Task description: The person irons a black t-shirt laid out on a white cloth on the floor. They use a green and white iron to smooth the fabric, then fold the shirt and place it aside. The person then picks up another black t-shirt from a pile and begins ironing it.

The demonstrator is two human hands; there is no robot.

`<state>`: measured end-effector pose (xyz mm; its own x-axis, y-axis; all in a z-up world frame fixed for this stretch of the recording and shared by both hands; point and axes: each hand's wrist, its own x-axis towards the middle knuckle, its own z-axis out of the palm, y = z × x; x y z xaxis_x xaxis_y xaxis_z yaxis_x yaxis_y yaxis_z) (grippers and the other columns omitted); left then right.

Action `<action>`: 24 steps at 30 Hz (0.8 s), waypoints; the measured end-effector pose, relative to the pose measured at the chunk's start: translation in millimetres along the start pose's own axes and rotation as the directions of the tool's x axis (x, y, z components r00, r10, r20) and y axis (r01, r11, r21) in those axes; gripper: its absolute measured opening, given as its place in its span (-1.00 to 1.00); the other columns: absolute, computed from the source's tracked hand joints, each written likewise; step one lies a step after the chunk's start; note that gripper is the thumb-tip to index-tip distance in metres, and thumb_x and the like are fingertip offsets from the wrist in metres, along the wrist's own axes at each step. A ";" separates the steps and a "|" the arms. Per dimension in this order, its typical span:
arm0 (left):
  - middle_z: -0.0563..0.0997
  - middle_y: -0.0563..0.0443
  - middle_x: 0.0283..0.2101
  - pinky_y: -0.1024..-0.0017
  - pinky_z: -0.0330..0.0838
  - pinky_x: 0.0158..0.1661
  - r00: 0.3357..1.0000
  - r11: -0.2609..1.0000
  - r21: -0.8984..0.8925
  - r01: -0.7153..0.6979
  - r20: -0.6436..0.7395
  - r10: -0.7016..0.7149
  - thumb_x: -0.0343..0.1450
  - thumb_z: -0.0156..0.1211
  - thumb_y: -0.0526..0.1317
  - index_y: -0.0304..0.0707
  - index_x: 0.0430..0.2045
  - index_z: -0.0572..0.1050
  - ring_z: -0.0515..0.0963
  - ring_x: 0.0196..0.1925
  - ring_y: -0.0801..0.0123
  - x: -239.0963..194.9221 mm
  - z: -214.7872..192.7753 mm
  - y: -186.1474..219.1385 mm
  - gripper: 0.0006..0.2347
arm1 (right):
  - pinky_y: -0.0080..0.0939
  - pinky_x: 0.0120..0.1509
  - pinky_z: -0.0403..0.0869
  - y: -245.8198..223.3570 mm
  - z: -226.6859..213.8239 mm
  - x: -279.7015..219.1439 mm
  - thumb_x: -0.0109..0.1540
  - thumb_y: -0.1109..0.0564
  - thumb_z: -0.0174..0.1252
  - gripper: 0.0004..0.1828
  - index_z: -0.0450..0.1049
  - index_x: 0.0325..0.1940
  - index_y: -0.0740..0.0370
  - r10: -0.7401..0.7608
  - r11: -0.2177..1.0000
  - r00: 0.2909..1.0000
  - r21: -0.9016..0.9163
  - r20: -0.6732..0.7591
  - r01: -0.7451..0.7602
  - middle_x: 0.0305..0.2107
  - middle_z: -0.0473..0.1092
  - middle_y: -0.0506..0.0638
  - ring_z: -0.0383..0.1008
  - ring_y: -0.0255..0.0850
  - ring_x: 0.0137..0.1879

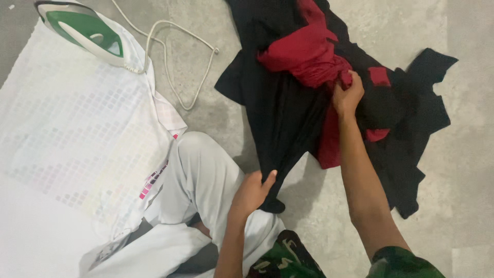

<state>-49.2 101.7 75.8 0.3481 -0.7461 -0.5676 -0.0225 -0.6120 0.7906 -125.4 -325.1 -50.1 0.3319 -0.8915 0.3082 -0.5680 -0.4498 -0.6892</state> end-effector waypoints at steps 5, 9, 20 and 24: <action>0.44 -0.10 -0.70 0.38 0.20 -0.61 0.997 0.996 -0.061 0.065 -0.040 -0.067 0.61 -0.01 0.16 -0.28 -0.63 0.48 0.35 -0.64 0.37 -24.7 -35.0 -5.9 -0.48 | 0.12 0.09 0.49 4.0 11.2 14.7 0.27 0.07 0.38 -0.80 0.56 -0.05 0.01 0.071 0.997 0.993 -0.028 -0.094 -0.074 -0.25 0.52 0.05 0.58 0.06 -0.01; 0.41 0.09 -0.74 0.57 0.22 -0.68 0.976 0.923 -0.378 0.069 -0.164 -0.140 0.61 0.04 0.09 -0.17 -0.63 0.48 0.37 -0.74 0.47 -20.1 -57.7 -3.0 -0.56 | 0.08 0.13 0.48 17.1 17.8 17.1 0.24 0.20 0.32 -0.76 0.53 -0.02 0.10 0.129 0.992 0.988 -0.003 -0.081 -0.129 -0.21 0.51 0.12 0.56 0.04 0.01; 0.46 -0.48 0.31 -0.19 0.43 0.18 0.999 -0.071 -0.997 -0.019 -0.015 -0.050 0.53 0.23 -0.14 -0.34 0.16 0.44 0.46 0.35 -0.14 38.3 -58.6 71.6 -0.65 | 0.31 0.50 0.20 -157.5 -85.3 -121.6 0.10 0.50 0.10 -0.29 0.30 0.36 0.36 -0.348 0.926 0.893 0.253 0.286 0.280 0.25 0.25 0.34 0.21 0.36 0.42; 0.50 -0.38 0.30 -0.22 0.33 0.34 0.986 -0.194 -0.970 -0.145 -0.158 0.051 0.59 0.10 -0.14 -0.31 0.18 0.46 0.48 0.37 -0.07 68.3 -58.2 47.6 -0.69 | 0.65 0.55 -0.35 -150.8 -74.4 -161.0 -0.02 0.36 0.15 0.07 0.07 0.60 0.13 -0.324 0.934 0.681 0.337 0.657 0.119 0.60 -0.20 0.29 -0.40 0.48 0.65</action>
<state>28.1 36.9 88.0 0.4901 -0.7253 -0.4835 0.8630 0.4816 0.1523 -149.2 -117.7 53.0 0.9045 -0.4264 0.0024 -0.2375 -0.5085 -0.8277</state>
